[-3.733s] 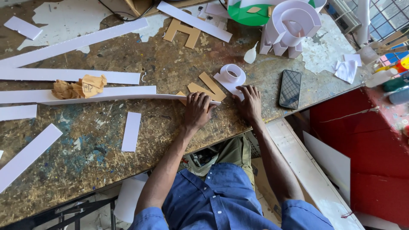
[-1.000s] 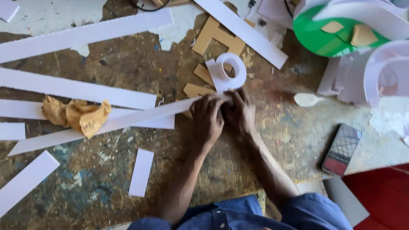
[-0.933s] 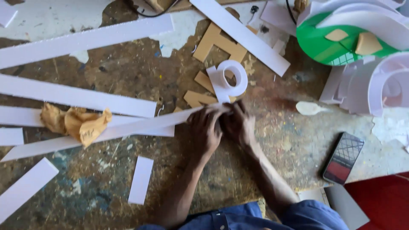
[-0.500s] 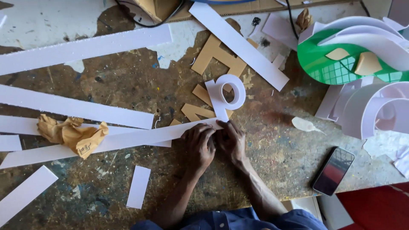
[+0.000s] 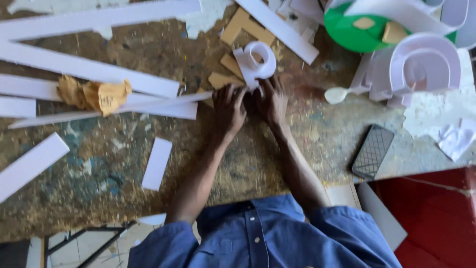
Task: The person assembles a white foam letter 'Q' by applying glue from a bottle to the edges of a foam strip and attaching it to a foam ring. The person presses the glued edges to secure the bond.
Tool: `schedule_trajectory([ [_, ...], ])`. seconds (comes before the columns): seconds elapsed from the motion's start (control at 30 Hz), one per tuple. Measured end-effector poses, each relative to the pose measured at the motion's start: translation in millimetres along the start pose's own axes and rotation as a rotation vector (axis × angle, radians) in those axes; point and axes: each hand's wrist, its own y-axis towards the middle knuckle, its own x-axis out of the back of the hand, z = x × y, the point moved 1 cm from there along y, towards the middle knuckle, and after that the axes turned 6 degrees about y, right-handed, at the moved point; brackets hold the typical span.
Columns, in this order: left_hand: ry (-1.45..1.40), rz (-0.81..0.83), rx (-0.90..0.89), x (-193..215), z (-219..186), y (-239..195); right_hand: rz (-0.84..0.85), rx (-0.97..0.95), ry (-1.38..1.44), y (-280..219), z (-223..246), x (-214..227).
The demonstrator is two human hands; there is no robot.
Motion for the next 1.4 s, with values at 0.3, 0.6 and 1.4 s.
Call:
schedule_trajectory([
  [0.3, -0.041, 0.075, -0.007, 1, -4, -5, 0.05, 0.105, -0.078, -27, -39, -40],
  [0.6, -0.06, 0.112, 0.007, -4, 1, -8, 0.143, -0.005, -0.009, -25, -52, -47],
  [1.4, 0.002, 0.016, -0.418, -32, 22, -12, 0.224, 0.027, 0.143, -59, -60, 38],
])
